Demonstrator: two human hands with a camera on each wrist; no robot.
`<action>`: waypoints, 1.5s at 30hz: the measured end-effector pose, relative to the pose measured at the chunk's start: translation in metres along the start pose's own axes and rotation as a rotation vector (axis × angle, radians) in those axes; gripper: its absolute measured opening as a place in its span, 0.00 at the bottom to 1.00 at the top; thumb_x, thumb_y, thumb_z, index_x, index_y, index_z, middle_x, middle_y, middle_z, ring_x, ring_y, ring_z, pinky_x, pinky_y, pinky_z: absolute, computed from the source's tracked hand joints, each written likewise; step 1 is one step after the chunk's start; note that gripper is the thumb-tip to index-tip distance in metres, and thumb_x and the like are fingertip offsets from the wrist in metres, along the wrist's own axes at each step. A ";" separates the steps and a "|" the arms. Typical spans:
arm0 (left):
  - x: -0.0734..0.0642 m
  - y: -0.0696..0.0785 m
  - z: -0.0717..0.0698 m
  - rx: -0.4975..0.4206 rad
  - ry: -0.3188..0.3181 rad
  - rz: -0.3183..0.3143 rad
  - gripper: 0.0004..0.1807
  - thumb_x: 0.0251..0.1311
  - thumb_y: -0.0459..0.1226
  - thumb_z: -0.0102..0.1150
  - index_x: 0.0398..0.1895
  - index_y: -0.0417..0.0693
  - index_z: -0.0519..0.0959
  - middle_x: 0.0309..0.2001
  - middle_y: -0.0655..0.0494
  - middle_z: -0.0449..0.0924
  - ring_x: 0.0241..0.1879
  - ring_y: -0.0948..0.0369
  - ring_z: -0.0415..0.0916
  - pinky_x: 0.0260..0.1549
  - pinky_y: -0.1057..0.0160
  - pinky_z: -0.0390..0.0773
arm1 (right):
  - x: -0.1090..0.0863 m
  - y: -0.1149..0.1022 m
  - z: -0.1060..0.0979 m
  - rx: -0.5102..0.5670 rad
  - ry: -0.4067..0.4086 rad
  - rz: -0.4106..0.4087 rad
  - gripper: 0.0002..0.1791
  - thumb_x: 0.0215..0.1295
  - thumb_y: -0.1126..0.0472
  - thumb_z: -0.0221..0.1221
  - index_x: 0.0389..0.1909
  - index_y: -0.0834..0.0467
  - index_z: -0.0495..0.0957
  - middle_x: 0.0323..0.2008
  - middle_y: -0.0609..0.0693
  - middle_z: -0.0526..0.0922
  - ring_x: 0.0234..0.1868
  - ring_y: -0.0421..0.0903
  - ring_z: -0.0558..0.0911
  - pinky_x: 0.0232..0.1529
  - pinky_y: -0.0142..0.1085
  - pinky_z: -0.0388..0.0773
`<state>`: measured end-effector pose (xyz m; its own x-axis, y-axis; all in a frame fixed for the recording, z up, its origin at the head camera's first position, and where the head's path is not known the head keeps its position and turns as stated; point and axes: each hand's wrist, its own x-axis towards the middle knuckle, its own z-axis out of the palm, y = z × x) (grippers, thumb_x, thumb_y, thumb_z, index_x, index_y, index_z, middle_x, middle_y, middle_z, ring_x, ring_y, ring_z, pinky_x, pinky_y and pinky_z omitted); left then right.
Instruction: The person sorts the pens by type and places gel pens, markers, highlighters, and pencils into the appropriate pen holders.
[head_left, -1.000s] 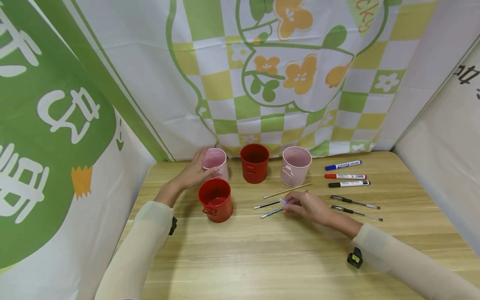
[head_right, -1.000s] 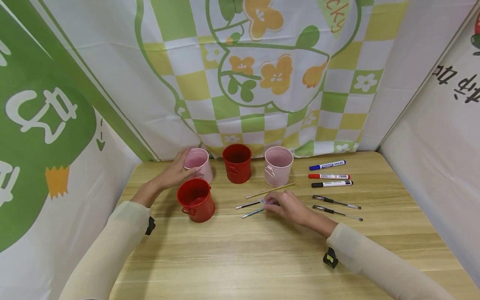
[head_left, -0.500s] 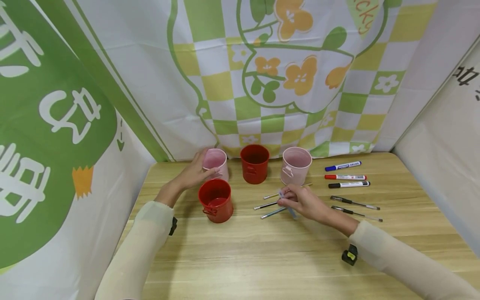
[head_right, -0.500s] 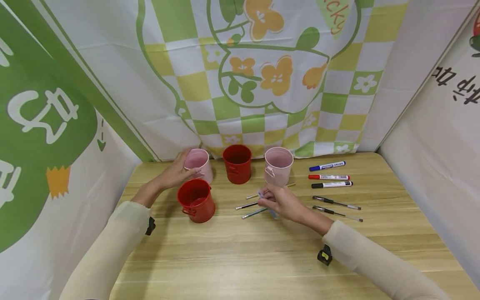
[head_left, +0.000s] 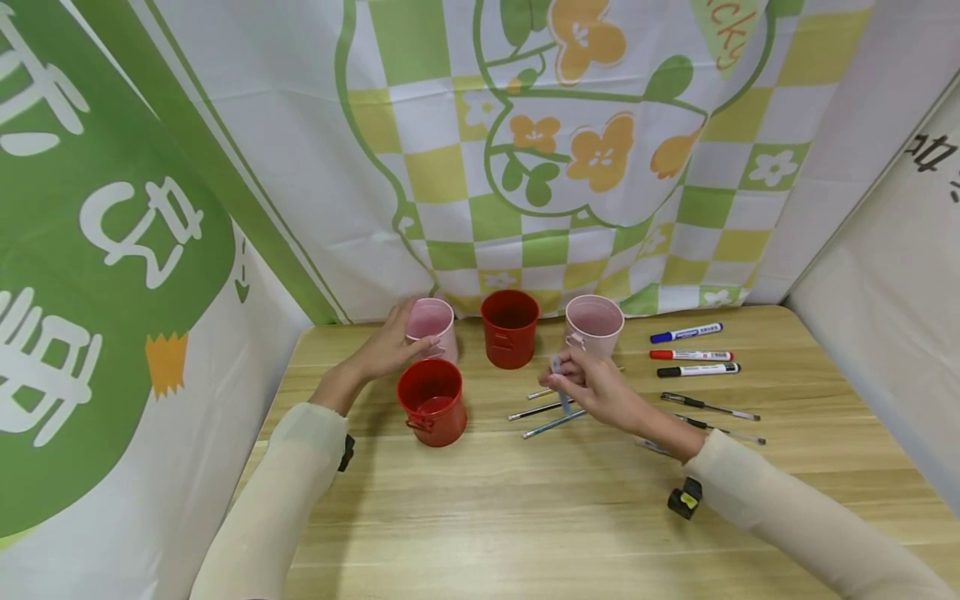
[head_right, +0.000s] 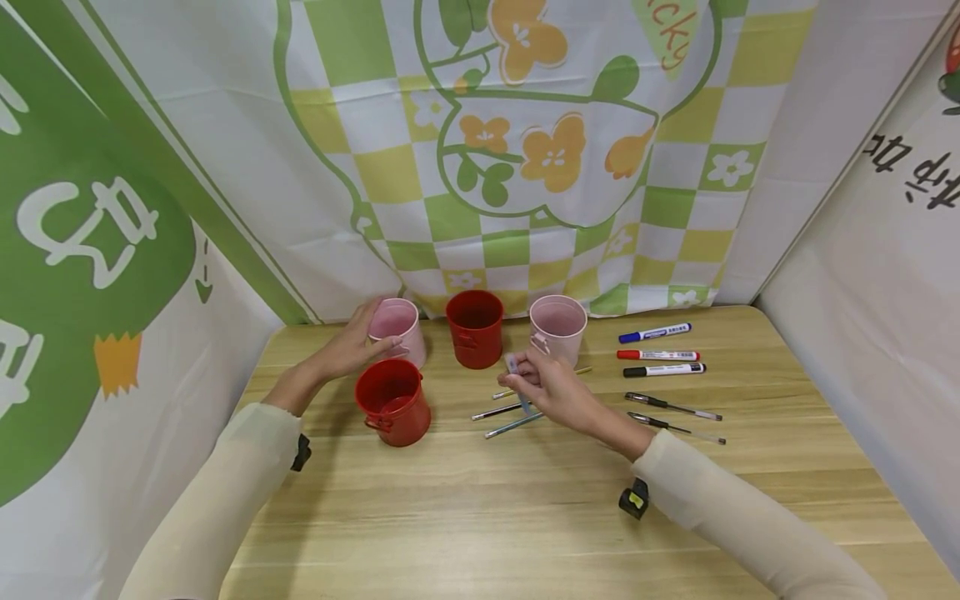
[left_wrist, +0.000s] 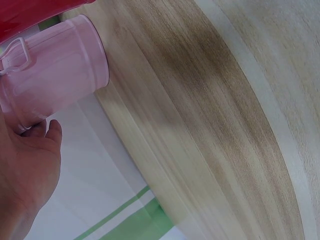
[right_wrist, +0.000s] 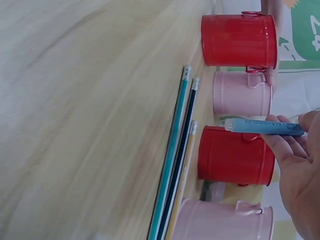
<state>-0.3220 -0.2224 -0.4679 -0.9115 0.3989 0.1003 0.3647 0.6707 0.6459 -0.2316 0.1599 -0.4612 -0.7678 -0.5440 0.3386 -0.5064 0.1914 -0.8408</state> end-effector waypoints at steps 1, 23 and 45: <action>0.000 0.000 0.000 0.000 0.000 -0.001 0.50 0.61 0.62 0.56 0.78 0.54 0.45 0.75 0.54 0.45 0.69 0.52 0.57 0.65 0.41 0.62 | 0.001 -0.001 0.000 -0.005 0.002 0.000 0.11 0.66 0.74 0.56 0.48 0.71 0.70 0.44 0.63 0.85 0.46 0.57 0.85 0.44 0.42 0.83; 0.002 0.002 -0.002 0.025 -0.007 0.030 0.49 0.62 0.60 0.56 0.78 0.51 0.44 0.74 0.53 0.47 0.70 0.53 0.53 0.66 0.43 0.60 | 0.038 -0.050 0.005 0.074 0.087 -0.158 0.08 0.69 0.79 0.47 0.47 0.76 0.66 0.51 0.72 0.79 0.53 0.66 0.80 0.53 0.48 0.77; 0.000 0.002 0.000 0.011 0.016 0.031 0.48 0.63 0.57 0.57 0.78 0.50 0.45 0.75 0.48 0.46 0.68 0.49 0.58 0.64 0.39 0.62 | 0.080 -0.035 0.020 0.391 0.222 -0.056 0.10 0.73 0.67 0.52 0.50 0.67 0.65 0.51 0.69 0.80 0.61 0.53 0.77 0.56 0.43 0.76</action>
<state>-0.3214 -0.2209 -0.4669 -0.9028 0.4092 0.1326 0.3945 0.6649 0.6342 -0.2674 0.0932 -0.4132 -0.8306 -0.3478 0.4348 -0.3963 -0.1793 -0.9004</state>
